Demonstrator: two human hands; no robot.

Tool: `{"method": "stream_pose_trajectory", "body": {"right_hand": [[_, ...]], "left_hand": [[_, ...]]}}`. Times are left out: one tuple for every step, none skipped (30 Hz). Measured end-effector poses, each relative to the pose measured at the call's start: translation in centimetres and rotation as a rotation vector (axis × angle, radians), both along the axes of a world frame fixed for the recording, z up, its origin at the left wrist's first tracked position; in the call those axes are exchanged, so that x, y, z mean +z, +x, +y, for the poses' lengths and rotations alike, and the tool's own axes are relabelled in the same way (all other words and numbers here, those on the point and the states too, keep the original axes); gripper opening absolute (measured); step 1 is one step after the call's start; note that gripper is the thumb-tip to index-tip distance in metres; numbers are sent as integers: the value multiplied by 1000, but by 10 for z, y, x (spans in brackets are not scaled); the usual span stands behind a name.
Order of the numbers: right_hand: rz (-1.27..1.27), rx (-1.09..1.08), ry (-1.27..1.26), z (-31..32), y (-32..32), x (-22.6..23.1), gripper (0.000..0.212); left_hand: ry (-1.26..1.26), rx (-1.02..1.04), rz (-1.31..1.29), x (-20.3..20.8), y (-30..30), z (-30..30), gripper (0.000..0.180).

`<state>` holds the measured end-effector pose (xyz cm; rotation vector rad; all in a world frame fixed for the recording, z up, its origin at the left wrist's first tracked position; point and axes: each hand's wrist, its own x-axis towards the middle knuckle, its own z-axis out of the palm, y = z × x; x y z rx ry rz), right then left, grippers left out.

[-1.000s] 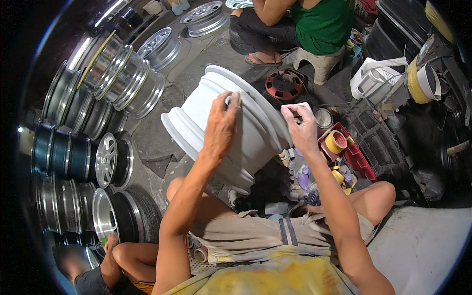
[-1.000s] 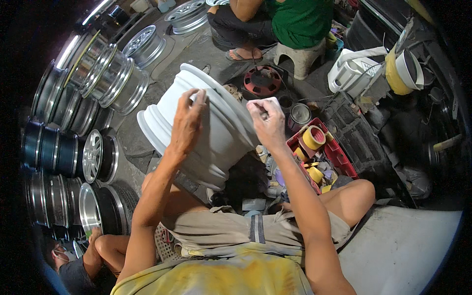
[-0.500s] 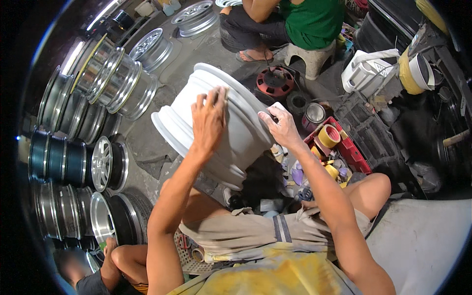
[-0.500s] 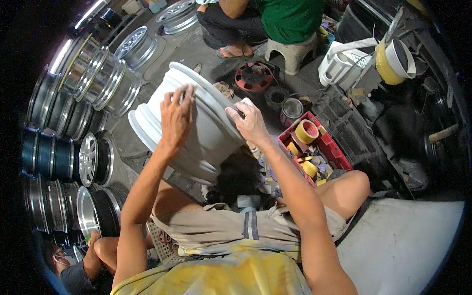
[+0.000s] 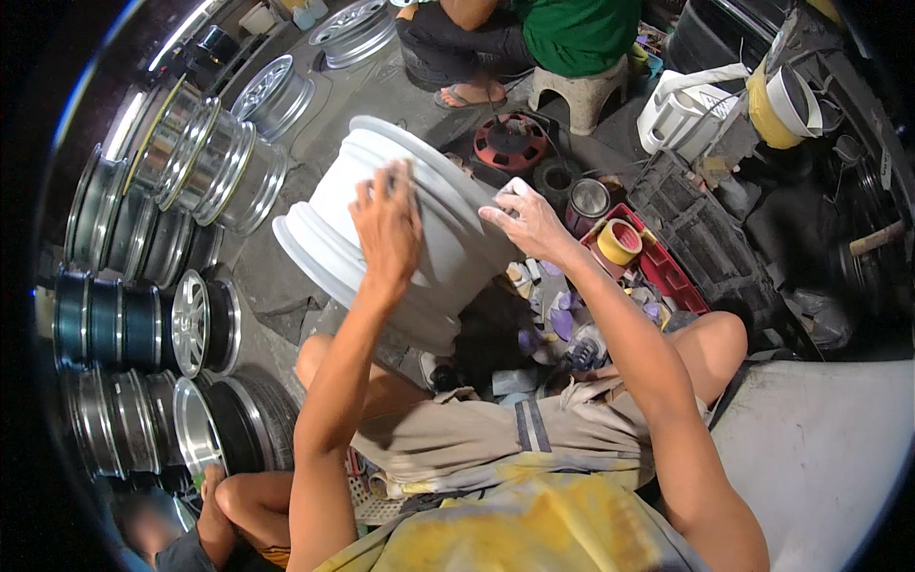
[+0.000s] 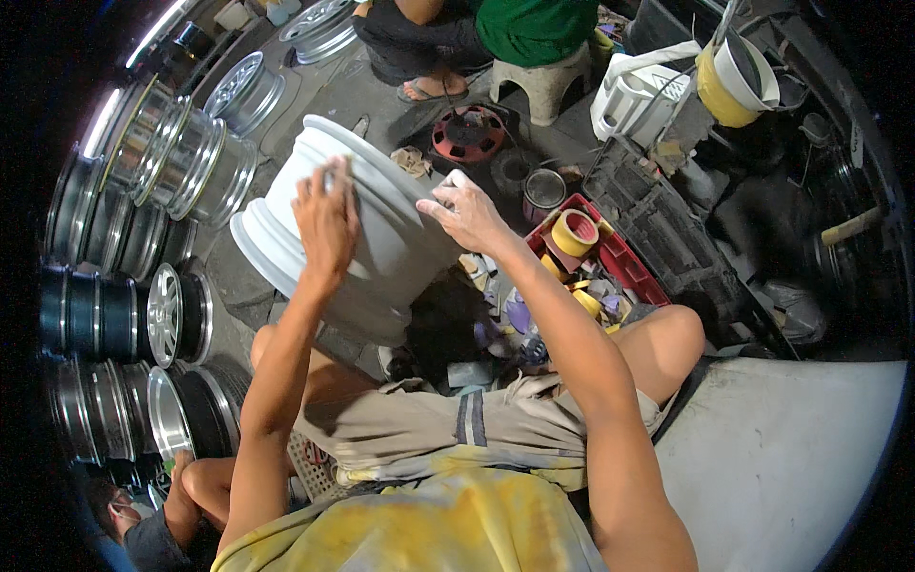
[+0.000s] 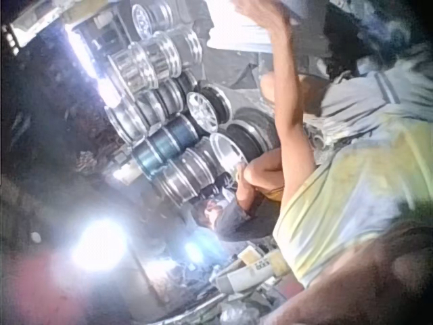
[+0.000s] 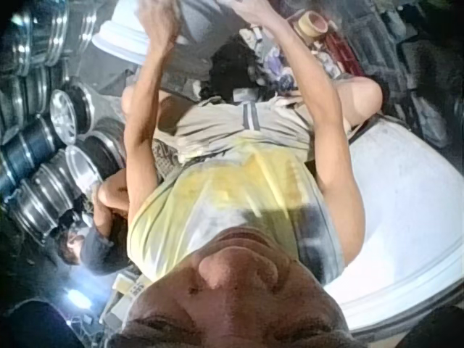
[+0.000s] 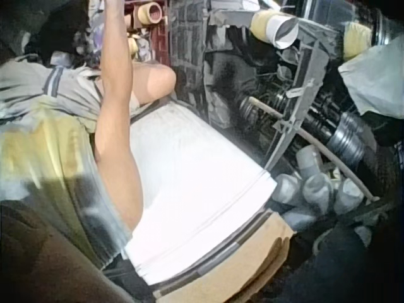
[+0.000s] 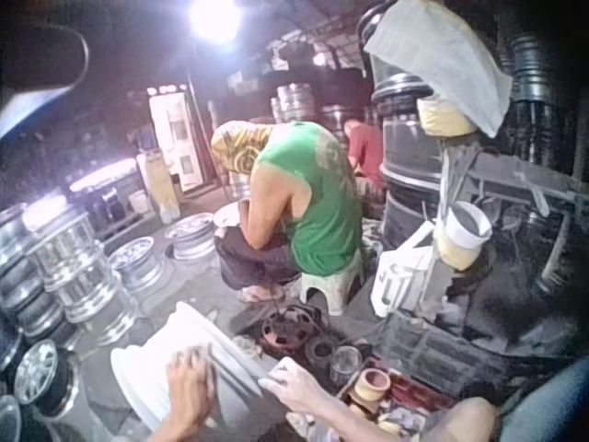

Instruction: The person sits on the floor and manually sands a white-painted wheel rim using a piece of sandpaper. They rotate the rim to sand different sections of the outer barrel and rim edge, occasionally pausing to inspect the surface.

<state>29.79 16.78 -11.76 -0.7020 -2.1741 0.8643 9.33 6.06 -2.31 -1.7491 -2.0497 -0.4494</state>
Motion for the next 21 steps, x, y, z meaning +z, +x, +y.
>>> {"method": "stream_pose_trajectory", "body": {"right_hand": [[34,27,3,-8,4,16,41],[21,11,-41,-10,3,9,41],[18,-15,-70,-5,3,3,41],[13,-43,-104,-3,3,0,41],[52,-45,-67,-2,-1,-3,37],[54,2,166,3,0,-8,36],[44,50,395,14,3,-15,34],[35,109,614,20,5,-20,33],[53,121,517,21,5,-25,31],[-92,57,60,15,6,0,34],[-86,89,-42,10,10,5,35],[-77,103,-134,10,17,8,37],[-32,73,-163,13,26,8,38],[13,43,-192,19,38,8,38],[6,-8,-338,24,49,5,41],[-20,-56,-320,34,65,-13,46],[-57,-96,-442,32,82,-23,48],[-159,-135,-429,32,100,-30,47],[-277,-174,-273,31,119,-42,44],[-273,-178,-367,26,133,-58,43],[-272,-182,-463,19,146,-76,42]], "left_hand": [[0,63,-42,-1,-1,6,52],[23,6,-24,-10,8,-3,49],[61,-63,4,-19,23,-10,46],[93,-134,30,-30,30,-15,43],[113,-134,51,-34,28,-14,42],[100,-69,28,-30,23,-10,43],[83,-7,-4,-23,13,0,44],[56,64,-32,-15,5,6,45],[54,96,-81,-6,4,12,46],[74,36,-45,-16,8,5,45],[94,-25,-10,-29,16,-6,44],[125,-101,27,-34,24,-11,43],[117,-136,54,-34,27,-14,42],[108,-86,37,-29,22,-7,42],[88,-25,11,-18,16,0,42],[66,39,-8,-11,9,5,42],[85,28,-46,-15,0,8,48],[60,-28,25,-21,7,2,48],[39,-92,99,-29,21,-6,48],[19,-159,174,-33,29,-11,48],[39,-211,166,-36,28,-12,48]]}}
